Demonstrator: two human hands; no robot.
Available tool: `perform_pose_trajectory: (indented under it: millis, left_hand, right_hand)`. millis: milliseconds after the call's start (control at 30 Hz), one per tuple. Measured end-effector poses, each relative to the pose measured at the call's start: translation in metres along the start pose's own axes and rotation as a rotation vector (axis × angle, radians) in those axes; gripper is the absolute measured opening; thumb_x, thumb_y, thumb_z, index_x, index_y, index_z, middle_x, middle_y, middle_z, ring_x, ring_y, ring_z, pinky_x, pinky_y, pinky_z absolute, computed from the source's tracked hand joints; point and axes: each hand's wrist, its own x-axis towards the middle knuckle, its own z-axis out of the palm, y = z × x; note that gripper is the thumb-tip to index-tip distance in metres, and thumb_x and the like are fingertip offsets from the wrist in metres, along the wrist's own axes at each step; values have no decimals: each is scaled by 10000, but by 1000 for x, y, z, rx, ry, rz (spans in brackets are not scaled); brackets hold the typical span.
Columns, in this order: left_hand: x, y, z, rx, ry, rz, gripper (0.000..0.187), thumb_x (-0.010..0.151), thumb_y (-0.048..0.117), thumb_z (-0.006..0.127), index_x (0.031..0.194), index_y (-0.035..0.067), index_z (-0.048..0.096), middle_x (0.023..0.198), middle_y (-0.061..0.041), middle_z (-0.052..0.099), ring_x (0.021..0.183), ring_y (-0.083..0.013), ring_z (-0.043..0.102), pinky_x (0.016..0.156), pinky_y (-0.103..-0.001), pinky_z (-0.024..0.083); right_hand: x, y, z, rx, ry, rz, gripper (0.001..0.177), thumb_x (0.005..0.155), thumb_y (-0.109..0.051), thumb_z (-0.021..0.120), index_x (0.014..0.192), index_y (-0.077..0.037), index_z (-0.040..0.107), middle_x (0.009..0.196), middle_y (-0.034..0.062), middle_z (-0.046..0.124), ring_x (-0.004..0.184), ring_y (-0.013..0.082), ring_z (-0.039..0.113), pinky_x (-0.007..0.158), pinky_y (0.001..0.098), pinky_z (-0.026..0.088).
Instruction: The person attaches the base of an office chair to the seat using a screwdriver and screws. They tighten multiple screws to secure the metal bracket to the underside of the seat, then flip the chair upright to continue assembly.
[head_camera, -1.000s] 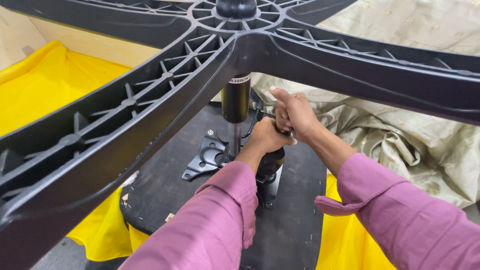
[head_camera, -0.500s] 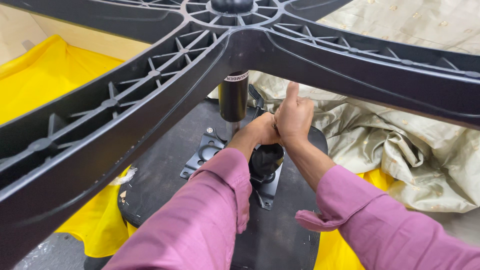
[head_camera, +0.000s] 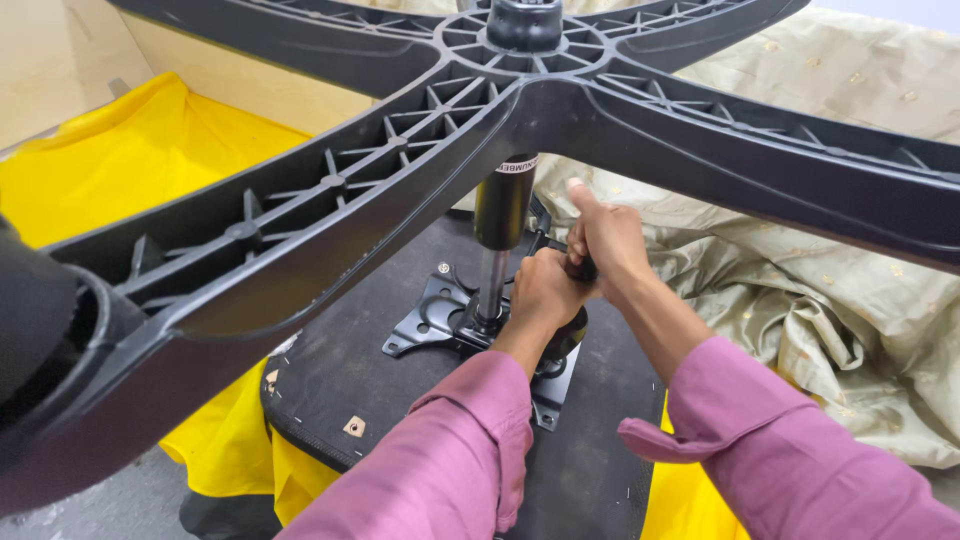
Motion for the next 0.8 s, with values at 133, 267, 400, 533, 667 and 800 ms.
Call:
perform_pose_trajectory:
  millis: [133, 267, 400, 533, 667, 800]
  left_hand:
    - [3, 12, -8, 84, -77, 15, 481, 638, 419, 915, 953, 88, 764, 997, -99, 782, 989, -279, 750, 855, -423, 568]
    - [16, 6, -3, 82, -108, 55, 509, 631, 405, 926, 985, 87, 744, 1011, -103, 772, 989, -282, 740, 846, -418, 564]
    - [34, -5, 2, 8, -115, 91, 529, 618, 383, 944, 942, 38, 709, 969, -108, 773, 929, -247, 761, 825, -375, 575]
    - [50, -10, 8, 38, -175, 140, 424, 664, 345, 902, 882, 18, 742, 876, -120, 785, 853, -260, 765, 777, -392, 567]
    - [67, -14, 9, 80, -205, 224, 381, 685, 326, 897, 869, 12, 781, 841, -136, 778, 831, -269, 761, 778, -399, 563]
    - [83, -11, 13, 73, -301, 269, 376, 657, 264, 900, 910, 10, 786, 861, -151, 781, 834, -263, 773, 774, -404, 568]
  right_hand:
    - [11, -21, -32, -67, -429, 78, 567, 955, -494, 676, 595, -78, 537, 592, 88, 577, 573, 227, 651, 587, 338, 532]
    - [25, -29, -39, -28, -646, 78, 652, 952, -558, 589, 541, -53, 551, 539, 121, 596, 548, 250, 665, 596, 334, 555]
    - [37, -20, -31, -10, -682, 113, 711, 957, -608, 508, 509, -56, 518, 490, 100, 543, 483, 230, 609, 524, 328, 507]
    - [44, -11, -30, 44, -607, 77, 736, 1082, -561, 560, 529, -149, 305, 444, 5, 310, 368, 114, 298, 398, 292, 289]
    - [47, 0, -20, 107, -293, -24, 641, 1037, -451, 513, 526, -114, 320, 420, 33, 322, 342, 146, 310, 367, 332, 291]
    - [49, 17, -15, 252, 50, -115, 539, 1053, -359, 476, 592, -102, 368, 460, 30, 350, 366, 147, 338, 364, 330, 282]
